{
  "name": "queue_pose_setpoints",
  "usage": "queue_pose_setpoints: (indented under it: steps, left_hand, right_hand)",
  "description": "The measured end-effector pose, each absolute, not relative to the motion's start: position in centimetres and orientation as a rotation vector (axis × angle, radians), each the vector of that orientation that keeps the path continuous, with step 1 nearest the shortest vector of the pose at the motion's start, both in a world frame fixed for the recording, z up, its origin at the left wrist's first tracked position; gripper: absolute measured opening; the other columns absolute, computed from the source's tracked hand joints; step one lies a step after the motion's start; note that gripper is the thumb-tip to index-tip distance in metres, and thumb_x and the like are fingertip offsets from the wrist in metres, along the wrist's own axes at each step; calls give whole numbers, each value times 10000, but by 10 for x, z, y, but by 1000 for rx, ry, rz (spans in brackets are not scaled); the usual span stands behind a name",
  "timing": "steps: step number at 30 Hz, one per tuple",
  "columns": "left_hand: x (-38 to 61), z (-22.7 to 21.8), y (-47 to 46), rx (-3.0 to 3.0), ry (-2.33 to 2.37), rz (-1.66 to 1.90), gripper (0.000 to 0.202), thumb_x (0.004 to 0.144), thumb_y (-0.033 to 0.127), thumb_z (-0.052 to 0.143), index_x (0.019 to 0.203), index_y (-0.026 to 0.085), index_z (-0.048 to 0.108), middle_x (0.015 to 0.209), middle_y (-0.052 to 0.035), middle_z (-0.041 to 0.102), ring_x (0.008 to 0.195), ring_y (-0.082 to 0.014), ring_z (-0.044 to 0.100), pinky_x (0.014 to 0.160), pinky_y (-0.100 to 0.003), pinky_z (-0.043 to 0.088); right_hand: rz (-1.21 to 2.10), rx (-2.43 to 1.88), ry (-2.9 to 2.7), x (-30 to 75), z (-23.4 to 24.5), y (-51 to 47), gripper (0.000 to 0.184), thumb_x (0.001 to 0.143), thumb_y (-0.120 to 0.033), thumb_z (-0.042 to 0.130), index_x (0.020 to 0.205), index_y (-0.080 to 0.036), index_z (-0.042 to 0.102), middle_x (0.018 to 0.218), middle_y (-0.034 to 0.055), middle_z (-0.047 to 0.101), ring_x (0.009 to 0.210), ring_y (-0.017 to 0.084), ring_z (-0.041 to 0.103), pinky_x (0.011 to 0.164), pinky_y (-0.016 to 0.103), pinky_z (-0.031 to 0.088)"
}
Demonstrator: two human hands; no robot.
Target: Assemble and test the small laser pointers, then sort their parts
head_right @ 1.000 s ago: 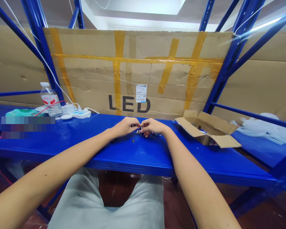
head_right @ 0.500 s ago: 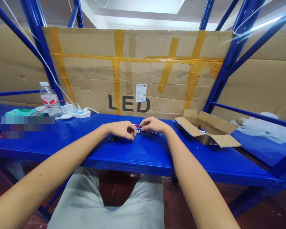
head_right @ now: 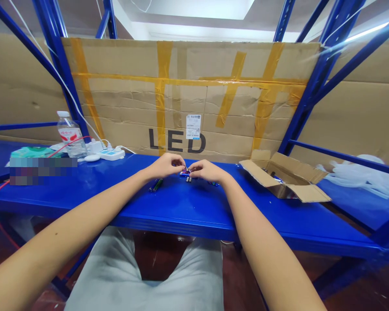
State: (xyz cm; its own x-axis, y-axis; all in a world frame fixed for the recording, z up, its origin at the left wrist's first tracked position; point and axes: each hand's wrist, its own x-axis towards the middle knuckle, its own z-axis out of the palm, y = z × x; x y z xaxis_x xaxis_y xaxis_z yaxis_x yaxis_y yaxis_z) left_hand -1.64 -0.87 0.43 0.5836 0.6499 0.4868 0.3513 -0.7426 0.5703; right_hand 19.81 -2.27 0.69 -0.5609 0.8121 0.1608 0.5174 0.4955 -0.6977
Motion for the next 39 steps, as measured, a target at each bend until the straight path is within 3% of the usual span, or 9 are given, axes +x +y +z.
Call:
queue_pose_setpoints:
  steps: [3,10,15,22,32,39]
  left_hand:
    - [-14,0,-6,2320,781,1044,89,754,179,591,788,128,656,658,-2,642,590,-90,558,576,-209,437]
    - [-14,-6,0,2190,833,1009,62,765,183,588,774,133,622,563,20,592,493,-83,527,474,-197,390]
    - [-13,-6,0,2127,828,1020,58,763,184,585,748,133,608,518,25,579,442,-75,491,446,-195,356]
    - [-12,-5,-1,2064,804,1041,44,758,160,562,738,135,593,478,29,563,416,-79,487,438,-196,352]
    - [-14,-4,-2,2087,790,1042,76,777,198,590,772,126,614,504,30,557,441,-80,487,440,-197,361]
    - [-13,-7,0,2065,794,1016,81,778,202,589,750,127,605,490,32,550,431,-78,483,440,-195,363]
  right_hand:
    - [824,-1062,-2255,191,6,-27,220,766,-341,636,855,-153,709,783,31,679,706,154,561,694,289,431]
    - [742,-1014,-2153,183,-3,-22,281,818,-345,563,947,-137,700,769,40,674,683,163,569,661,300,445]
    - [552,-912,-2090,180,-15,-12,230,747,-285,634,938,-158,640,900,52,667,834,191,589,776,330,466]
    - [338,-883,-1960,176,-23,-7,147,704,-199,611,794,-202,495,818,13,581,782,173,560,745,323,471]
    - [315,-960,-2044,177,-17,-12,180,836,-298,542,794,-166,655,751,51,671,721,189,580,691,326,440]
    - [312,-900,-1949,175,-22,-8,200,692,-273,687,798,-196,535,801,21,623,745,176,573,693,309,467]
